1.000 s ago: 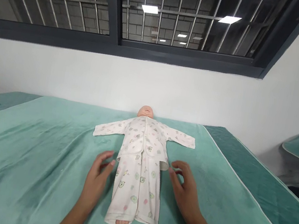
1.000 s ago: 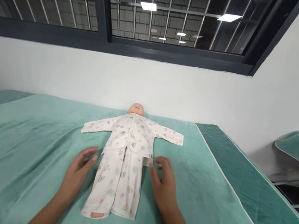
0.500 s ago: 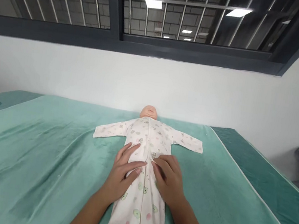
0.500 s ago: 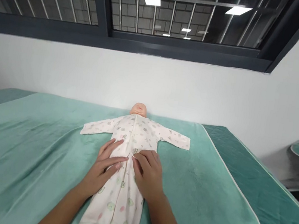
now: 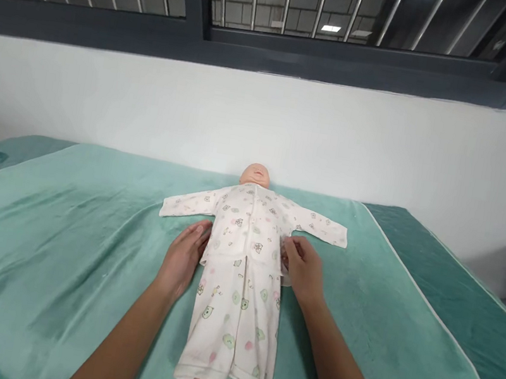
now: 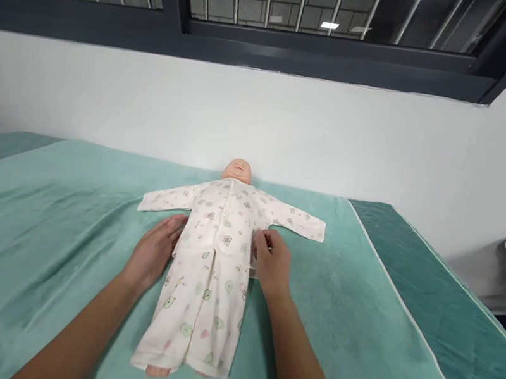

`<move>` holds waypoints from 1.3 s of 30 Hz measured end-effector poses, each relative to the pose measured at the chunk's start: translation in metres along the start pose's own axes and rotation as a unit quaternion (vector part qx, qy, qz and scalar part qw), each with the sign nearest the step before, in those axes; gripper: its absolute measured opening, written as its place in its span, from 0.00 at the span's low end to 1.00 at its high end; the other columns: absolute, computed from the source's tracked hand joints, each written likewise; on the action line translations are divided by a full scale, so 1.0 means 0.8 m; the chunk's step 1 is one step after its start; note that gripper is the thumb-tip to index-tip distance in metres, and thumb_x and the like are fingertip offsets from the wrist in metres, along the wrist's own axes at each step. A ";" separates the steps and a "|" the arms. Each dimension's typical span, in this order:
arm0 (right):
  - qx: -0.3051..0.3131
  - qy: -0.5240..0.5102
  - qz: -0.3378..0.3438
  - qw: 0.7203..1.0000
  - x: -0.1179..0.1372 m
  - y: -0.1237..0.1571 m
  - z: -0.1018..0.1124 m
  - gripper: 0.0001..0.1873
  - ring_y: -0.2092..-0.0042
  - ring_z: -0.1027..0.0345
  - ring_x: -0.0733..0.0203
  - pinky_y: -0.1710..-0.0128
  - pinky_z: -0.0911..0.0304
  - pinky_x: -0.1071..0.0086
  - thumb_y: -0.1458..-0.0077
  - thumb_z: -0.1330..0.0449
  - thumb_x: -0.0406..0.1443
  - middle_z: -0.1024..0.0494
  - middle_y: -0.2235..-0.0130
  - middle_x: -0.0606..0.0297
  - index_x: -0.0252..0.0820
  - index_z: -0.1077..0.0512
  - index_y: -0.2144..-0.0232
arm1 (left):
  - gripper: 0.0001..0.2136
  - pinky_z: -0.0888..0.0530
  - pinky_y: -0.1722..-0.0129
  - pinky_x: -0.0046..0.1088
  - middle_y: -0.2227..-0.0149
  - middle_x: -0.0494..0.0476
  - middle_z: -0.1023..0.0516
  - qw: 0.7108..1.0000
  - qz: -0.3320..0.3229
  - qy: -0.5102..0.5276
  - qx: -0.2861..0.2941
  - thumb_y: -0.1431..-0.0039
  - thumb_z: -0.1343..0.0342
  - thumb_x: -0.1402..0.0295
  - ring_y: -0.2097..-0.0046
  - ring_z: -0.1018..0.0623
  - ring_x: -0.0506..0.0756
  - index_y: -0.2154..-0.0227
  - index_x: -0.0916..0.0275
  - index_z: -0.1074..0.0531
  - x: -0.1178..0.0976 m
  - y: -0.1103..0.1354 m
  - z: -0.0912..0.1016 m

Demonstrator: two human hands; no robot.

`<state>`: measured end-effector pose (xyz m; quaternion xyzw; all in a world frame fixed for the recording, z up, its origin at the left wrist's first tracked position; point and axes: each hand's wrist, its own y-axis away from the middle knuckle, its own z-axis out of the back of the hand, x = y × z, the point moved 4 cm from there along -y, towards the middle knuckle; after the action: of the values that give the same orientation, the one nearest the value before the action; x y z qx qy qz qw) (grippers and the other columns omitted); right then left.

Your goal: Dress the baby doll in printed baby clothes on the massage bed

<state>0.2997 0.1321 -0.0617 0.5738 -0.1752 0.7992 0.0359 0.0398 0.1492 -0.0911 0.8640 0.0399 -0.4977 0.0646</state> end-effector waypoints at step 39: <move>0.037 0.157 0.053 0.986 -0.032 -0.049 -0.013 0.09 0.62 0.32 0.55 0.61 0.39 0.63 0.49 0.48 0.36 0.22 0.63 0.60 0.42 0.29 0.69 | 0.20 0.29 0.61 0.32 0.60 0.56 0.19 0.929 -0.093 -0.356 -0.044 0.36 0.50 0.49 0.61 0.23 0.56 0.55 0.60 0.27 0.006 -0.023 -0.021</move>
<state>0.3086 0.1756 -0.0789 0.4321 -0.1679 0.8860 -0.0005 0.0543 0.1698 -0.0883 0.6188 0.1166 -0.7740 0.0662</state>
